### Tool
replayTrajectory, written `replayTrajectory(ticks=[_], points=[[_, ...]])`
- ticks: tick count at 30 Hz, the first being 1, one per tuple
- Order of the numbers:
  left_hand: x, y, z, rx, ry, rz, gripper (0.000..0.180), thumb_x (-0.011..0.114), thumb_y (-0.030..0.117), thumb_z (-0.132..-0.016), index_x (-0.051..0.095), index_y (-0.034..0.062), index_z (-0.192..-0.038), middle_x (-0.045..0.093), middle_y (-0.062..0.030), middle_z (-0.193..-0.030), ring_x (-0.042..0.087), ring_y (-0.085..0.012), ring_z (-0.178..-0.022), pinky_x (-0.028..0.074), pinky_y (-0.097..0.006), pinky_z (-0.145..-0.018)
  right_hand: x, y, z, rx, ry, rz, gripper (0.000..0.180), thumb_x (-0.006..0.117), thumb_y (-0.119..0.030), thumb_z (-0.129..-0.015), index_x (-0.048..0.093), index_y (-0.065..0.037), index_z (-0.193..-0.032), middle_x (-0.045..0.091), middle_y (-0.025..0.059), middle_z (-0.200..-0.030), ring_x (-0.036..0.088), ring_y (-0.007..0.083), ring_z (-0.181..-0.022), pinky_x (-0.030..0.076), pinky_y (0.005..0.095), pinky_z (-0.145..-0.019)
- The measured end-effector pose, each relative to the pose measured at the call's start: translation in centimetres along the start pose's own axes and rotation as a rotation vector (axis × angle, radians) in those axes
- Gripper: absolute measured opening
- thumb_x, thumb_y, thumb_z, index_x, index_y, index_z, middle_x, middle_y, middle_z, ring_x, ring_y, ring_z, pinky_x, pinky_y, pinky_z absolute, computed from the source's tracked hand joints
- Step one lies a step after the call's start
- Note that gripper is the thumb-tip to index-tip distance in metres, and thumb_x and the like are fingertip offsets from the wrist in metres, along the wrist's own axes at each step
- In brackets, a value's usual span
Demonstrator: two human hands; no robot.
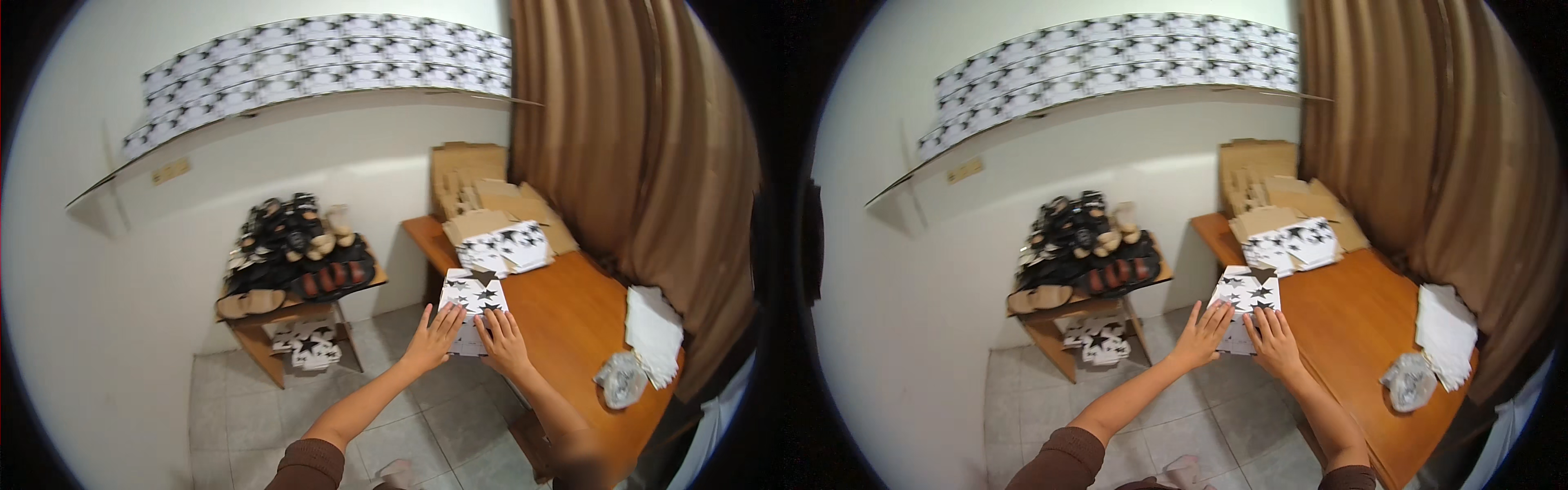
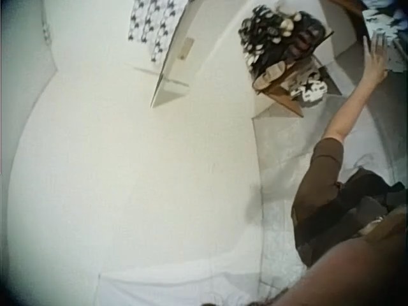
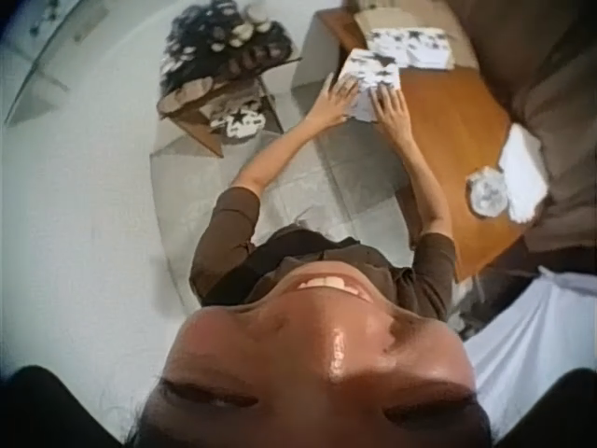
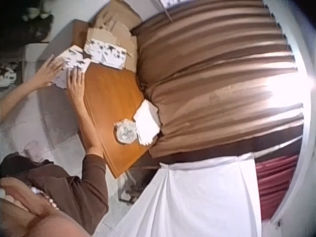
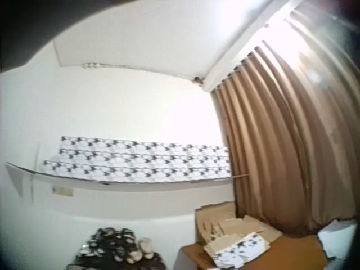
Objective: Folding cardboard shoe boxes and placing them on a storage shelf.
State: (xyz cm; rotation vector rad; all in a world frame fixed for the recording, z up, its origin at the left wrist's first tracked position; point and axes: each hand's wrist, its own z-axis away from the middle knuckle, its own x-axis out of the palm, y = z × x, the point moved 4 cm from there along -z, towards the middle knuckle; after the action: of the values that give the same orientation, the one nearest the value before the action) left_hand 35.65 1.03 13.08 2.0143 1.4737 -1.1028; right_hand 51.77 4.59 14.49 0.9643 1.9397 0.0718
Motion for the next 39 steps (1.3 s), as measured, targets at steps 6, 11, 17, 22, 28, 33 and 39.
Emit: replayTrajectory(ticks=[6,11,17,22,28,33,39], points=[[-10.0,-9.0,9.2,-0.168,0.033,-0.272,0.102,0.079,0.021,-0.051,0.03,-0.001,-0.137,0.037,-0.0142,-0.134,0.034,-0.0277,-0.128,0.025,-0.041,-0.111,-1.8,-10.9,-11.3,-0.212,0.272,-0.106,0.08,0.075,-0.024,-0.056,0.048,-0.007,-0.129,0.045,0.0148,-0.13,0.042,0.0309,-0.121,0.032,0.045,-0.104],[-20.6,-17.0,17.7,-0.297,0.094,-0.516,0.107,0.081,0.024,-0.047,0.029,-0.0007,-0.137,0.039,-0.0134,-0.132,0.035,-0.0282,-0.126,0.027,-0.042,-0.11,-5.5,-22.0,-22.4,-0.37,0.457,-0.207,0.081,0.074,-0.026,-0.055,0.048,-0.008,-0.13,0.044,0.0145,-0.131,0.042,0.0308,-0.121,0.031,0.0449,-0.104],[-35.0,-26.1,27.9,-0.393,0.11,-0.871,0.106,0.081,0.027,-0.05,0.028,0.0014,-0.138,0.037,-0.0116,-0.133,0.036,-0.0263,-0.124,0.027,-0.04,-0.11,-12.7,-36.2,-34.9,-0.452,0.674,-0.29,0.054,0.05,-0.016,-0.081,0.044,-0.01,-0.134,0.046,0.012,-0.13,0.044,0.0275,-0.119,0.033,0.0415,-0.105],[-45.2,-32.1,33.3,-0.459,0.032,-0.976,0.105,0.082,0.024,-0.049,0.03,0.0028,-0.138,0.038,-0.0103,-0.132,0.037,-0.0258,-0.124,0.028,-0.04,-0.11,-17.7,-45.7,-43.3,-0.42,0.786,-0.372,0.067,0.062,-0.018,-0.074,0.04,-0.015,-0.137,0.043,0.008,-0.134,0.04,0.026,-0.124,0.028,0.0441,-0.108],[-52.3,-39.1,36.3,-0.562,0.07,-1.174,0.109,0.084,0.029,-0.047,0.031,0.0112,-0.14,0.038,-0.0033,-0.134,0.036,-0.0195,-0.126,0.034,-0.042,-0.103,-21.5,-51.1,-51.7,-0.394,0.764,-0.369,0.102,0.082,-0.025,-0.051,0.033,-0.022,-0.14,0.039,0.0014,-0.137,0.036,0.02,-0.127,0.019,0.051,-0.111],[-55.6,-45.9,36.4,-0.537,0.141,-1.213,0.108,0.084,0.029,-0.048,0.03,0.0109,-0.14,0.038,-0.0032,-0.135,0.037,-0.0199,-0.125,0.036,-0.041,-0.1,-21.9,-53.5,-59.1,-0.35,0.865,-0.311,0.101,0.083,-0.026,-0.051,0.034,-0.025,-0.139,0.04,-0.0017,-0.137,0.037,0.0179,-0.127,0.018,0.0512,-0.111],[-61.1,-55.7,33.1,-0.397,0.27,-1.281,0.112,0.086,0.03,-0.046,0.028,0.0092,-0.14,0.037,-0.005,-0.134,0.037,-0.0217,-0.124,0.036,-0.041,-0.097,-24.1,-53.3,-70.2,-0.282,0.992,-0.241,0.104,0.085,-0.023,-0.047,0.036,-0.026,-0.138,0.042,-0.0032,-0.135,0.041,0.0171,-0.124,0.019,0.0565,-0.11]])
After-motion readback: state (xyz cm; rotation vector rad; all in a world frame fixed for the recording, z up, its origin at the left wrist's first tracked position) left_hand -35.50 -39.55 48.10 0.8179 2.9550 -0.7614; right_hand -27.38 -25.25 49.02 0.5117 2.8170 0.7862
